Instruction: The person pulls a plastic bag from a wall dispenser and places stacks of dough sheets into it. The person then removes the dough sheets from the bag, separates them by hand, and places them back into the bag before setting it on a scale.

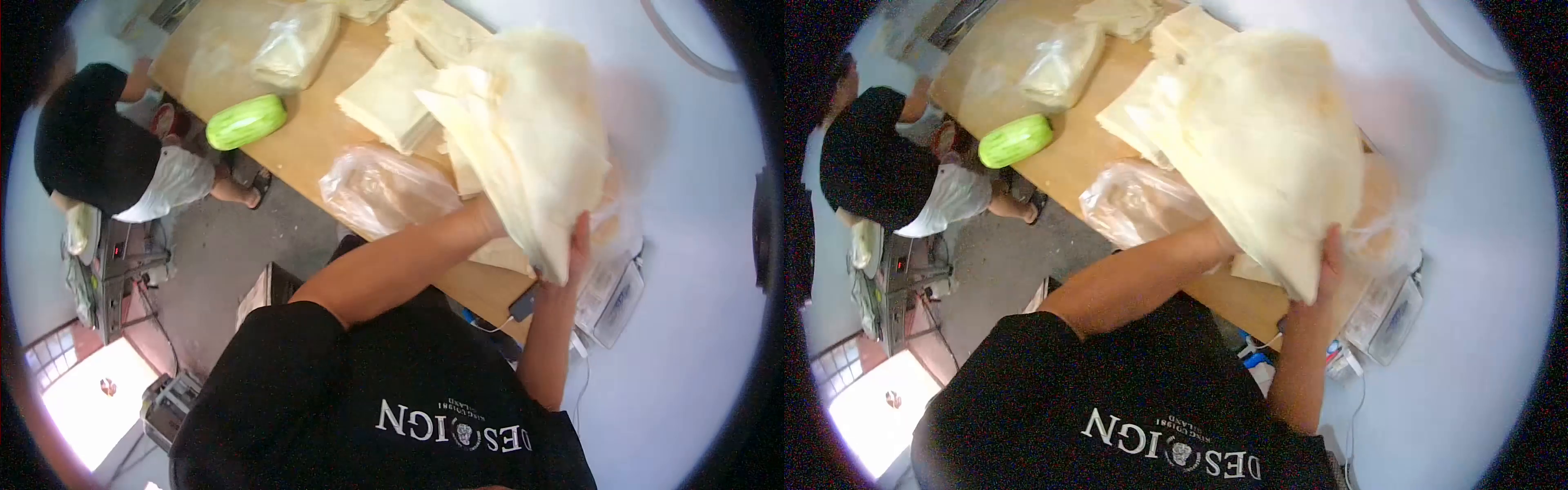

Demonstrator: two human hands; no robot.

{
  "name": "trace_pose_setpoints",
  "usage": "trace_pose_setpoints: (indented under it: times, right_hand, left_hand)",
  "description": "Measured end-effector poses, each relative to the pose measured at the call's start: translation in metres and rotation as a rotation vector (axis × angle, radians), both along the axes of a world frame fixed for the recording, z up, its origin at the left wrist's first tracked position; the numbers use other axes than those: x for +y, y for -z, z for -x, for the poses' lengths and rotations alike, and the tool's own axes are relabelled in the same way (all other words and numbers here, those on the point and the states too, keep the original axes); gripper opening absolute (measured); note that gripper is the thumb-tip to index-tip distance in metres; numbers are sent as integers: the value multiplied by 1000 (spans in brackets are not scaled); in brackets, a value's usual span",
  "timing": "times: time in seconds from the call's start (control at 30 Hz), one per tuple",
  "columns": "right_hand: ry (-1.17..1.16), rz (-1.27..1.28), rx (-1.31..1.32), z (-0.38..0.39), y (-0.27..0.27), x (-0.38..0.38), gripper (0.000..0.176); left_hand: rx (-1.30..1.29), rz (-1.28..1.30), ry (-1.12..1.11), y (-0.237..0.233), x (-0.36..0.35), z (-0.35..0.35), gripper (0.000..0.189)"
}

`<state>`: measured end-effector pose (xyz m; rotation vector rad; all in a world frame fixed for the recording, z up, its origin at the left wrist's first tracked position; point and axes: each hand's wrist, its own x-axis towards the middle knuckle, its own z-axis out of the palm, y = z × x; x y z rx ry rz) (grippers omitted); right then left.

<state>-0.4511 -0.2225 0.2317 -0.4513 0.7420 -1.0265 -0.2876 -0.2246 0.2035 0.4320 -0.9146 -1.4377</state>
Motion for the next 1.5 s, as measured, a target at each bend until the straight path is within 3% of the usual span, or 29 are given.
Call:
trace_pose_setpoints:
  times: [0.07,0.13,0.17,0.2,0.23,0.27,0.3,0.4,0.53,0.67,0.87,0.93,1.07,1.13,1.2,1.33,1.4,1.43,1.47,1.5]
  right_hand:
    - [10,42,10,7,-16,5,55]
    - [40,79,31,22,-30,21,52]
    - [63,43,159,32,-34,27,57]
    - [88,7,289,37,-37,36,62]
    - [89,4,293,39,-37,47,62]
    - [24,35,464,42,-36,57,63]
    - [-40,68,630,43,-33,66,65]
    - [-128,-133,662,30,-10,99,68]
    - [-174,-231,488,-24,8,129,66]
    - [-194,-373,436,-57,41,138,58]
    - [-135,-468,435,-92,83,125,53]
    - [-156,-361,463,-104,106,113,53]
    - [-123,-409,345,-123,194,95,53]
    - [-63,-312,457,-123,238,93,54]
    - [-22,-342,466,-120,245,94,50]
    - [-139,-204,746,-119,235,91,45]
    - [-150,-180,855,-115,232,91,45]
    - [-240,-26,1037,-109,232,89,43]
    - [-330,131,1216,-100,237,88,42]
    - [-325,130,1219,-85,247,90,42]
  left_hand:
    - [29,107,-141,-1,7,0,52]
    - [610,-105,51,-24,22,-7,54]
    - [765,-130,147,-5,28,-16,63]
    - [911,-389,216,-12,46,-40,74]
    - [950,-353,278,-9,61,-61,76]
    - [993,-318,336,-3,74,-78,78]
    - [907,-436,286,7,92,-87,78]
    - [540,-701,83,29,156,-100,75]
    - [664,-832,84,51,212,-141,70]
    - [647,-940,57,48,197,-181,62]
    - [375,-1087,130,75,145,-216,55]
    - [375,-1090,123,104,135,-222,53]
    - [242,-1124,-17,172,125,-221,48]
    - [157,-1162,-65,182,119,-217,46]
    - [-60,-1062,-223,176,123,-207,46]
    - [-167,-1062,-226,168,120,-206,47]
    - [-400,-1061,-231,173,121,-208,53]
    - [-401,-1055,-227,176,122,-208,53]
    - [-610,-997,-268,185,123,-208,55]
    - [-815,-933,-308,183,124,-207,58]
